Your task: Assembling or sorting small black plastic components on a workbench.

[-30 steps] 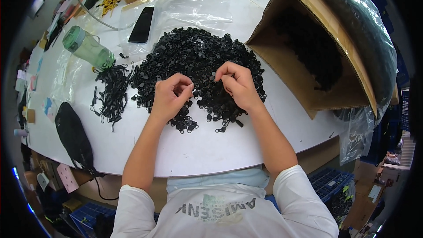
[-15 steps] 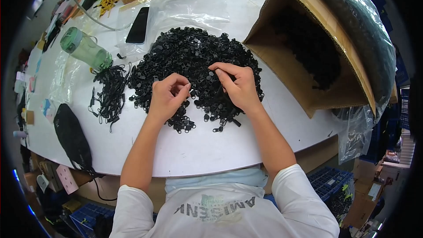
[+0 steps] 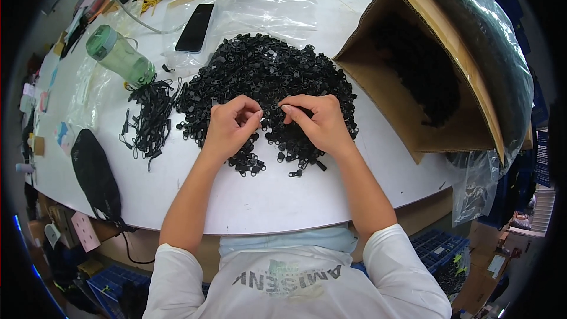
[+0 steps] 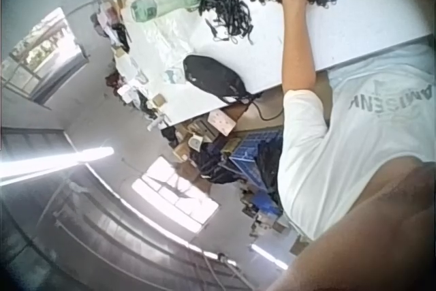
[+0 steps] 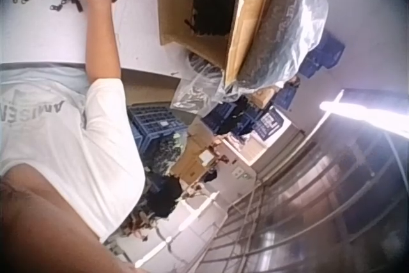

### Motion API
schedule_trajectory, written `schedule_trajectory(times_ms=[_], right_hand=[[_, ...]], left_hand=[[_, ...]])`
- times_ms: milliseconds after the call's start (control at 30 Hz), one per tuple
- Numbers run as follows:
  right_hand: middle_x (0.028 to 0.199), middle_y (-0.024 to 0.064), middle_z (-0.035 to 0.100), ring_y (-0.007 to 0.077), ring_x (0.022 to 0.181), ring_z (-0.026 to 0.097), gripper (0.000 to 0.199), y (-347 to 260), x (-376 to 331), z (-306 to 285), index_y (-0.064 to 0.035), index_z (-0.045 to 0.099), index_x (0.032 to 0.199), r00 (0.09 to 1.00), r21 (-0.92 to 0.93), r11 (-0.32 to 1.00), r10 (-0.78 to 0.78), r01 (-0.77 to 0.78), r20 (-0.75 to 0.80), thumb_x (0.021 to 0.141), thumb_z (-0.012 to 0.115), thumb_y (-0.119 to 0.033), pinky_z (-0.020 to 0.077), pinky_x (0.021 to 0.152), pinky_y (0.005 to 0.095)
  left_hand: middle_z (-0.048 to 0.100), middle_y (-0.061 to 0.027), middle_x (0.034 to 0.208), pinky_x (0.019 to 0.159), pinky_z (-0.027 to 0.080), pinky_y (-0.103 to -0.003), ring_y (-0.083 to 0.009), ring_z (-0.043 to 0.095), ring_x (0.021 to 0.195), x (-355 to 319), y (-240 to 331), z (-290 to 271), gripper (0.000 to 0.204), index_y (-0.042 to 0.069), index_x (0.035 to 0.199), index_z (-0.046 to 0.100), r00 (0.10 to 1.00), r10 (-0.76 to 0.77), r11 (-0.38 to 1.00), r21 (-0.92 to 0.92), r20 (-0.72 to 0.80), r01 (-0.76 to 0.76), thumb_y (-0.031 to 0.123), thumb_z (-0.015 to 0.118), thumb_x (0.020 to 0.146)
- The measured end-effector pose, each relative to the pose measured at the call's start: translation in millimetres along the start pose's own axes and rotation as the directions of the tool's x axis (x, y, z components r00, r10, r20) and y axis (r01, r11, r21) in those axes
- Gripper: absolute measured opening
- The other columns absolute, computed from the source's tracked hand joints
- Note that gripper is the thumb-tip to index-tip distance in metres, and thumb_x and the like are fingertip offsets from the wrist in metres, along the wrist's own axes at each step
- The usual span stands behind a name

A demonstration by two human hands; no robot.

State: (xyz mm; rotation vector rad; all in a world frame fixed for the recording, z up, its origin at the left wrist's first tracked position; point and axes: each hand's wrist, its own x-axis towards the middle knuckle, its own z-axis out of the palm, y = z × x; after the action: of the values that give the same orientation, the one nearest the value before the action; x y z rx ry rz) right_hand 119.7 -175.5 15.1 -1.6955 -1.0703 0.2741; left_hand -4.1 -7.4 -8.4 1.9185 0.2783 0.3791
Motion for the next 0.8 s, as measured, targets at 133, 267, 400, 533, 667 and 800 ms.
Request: schedule_trajectory(times_ms=[133,267,400,533,667,800], right_hand=[[0.058,0.0088,0.06,0.0175,0.05,0.057,0.015,-0.2,0.3,1.1,0.0006,0.064,0.082,0.997,-0.08,0.996,0.05,-0.046,0.052,0.09,0.059,-0.011,0.0432,0.051,0.0284],[0.057,0.0115,0.056,0.0272,0.05,0.056,0.022,-9.5,-4.2,-5.3,-0.0029,0.057,0.071,0.998,-0.273,0.962,0.01,0.008,0.063,0.088,0.062,-0.015,0.0428,0.049,0.033],[0.069,0.0123,0.065,0.0322,0.061,0.065,0.02,-16.5,-7.4,23.7,-0.0065,0.057,0.078,0.952,-0.469,0.852,-0.101,0.233,0.29,0.084,0.059,-0.025,0.0499,0.054,0.0442],[0.062,0.013,0.063,0.0306,0.055,0.063,0.019,-18.1,-12.6,24.8,-0.0017,0.057,0.08,0.944,-0.453,0.847,-0.155,0.279,0.291,0.082,0.059,-0.021,0.0486,0.05,0.0431],[0.065,0.0114,0.064,0.0289,0.058,0.064,0.018,-14.7,-13.3,20.0,-0.0017,0.059,0.082,0.93,-0.462,0.831,-0.165,0.31,0.329,0.084,0.059,-0.02,0.0495,0.052,0.0414],[0.067,0.0098,0.064,0.0258,0.059,0.064,0.019,-10.7,-15.3,27.3,-0.0039,0.061,0.082,0.914,-0.51,0.762,-0.296,0.4,0.276,0.084,0.061,-0.023,0.0494,0.052,0.0387]], left_hand=[[0.065,-0.0075,0.072,0.053,0.05,-0.021,-0.0104,0.064,0.061,-1.9,2.7,-2.7,0.009,-0.001,0.095,0.055,0.997,-0.07,0.994,-0.081,0.042,0.073,0.008,0.057,0.092],[0.065,-0.0068,0.067,0.051,0.049,-0.022,-0.0085,0.062,0.056,0.6,14.6,10.6,0.012,0.001,0.098,0.05,0.993,-0.118,0.905,-0.41,0.014,0.113,0.012,0.053,0.095],[0.054,-0.0006,0.062,0.047,0.04,-0.019,-0.0052,0.051,0.05,-13.2,-7.9,18.4,0.009,0.005,0.098,0.043,0.987,0.067,0.989,-0.12,-0.149,-0.086,0.013,0.043,0.1],[0.05,0.0021,0.06,0.046,0.032,-0.018,-0.0023,0.044,0.05,-12.3,3.0,20.0,0.003,0.004,0.098,0.045,0.997,0.01,0.968,-0.248,-0.073,-0.028,0.008,0.046,0.098],[0.051,0.0025,0.062,0.045,0.029,-0.018,-0.0016,0.043,0.051,-8.7,9.4,18.8,0.004,0.004,0.095,0.047,0.999,0.003,0.979,-0.205,-0.043,-0.012,0.005,0.051,0.096],[0.051,0.0036,0.064,0.046,0.028,-0.017,-0.0004,0.042,0.053,-4.2,6.8,15.5,0.006,0.004,0.092,0.05,0.999,0.012,0.983,-0.183,-0.043,-0.019,0.004,0.055,0.095]])
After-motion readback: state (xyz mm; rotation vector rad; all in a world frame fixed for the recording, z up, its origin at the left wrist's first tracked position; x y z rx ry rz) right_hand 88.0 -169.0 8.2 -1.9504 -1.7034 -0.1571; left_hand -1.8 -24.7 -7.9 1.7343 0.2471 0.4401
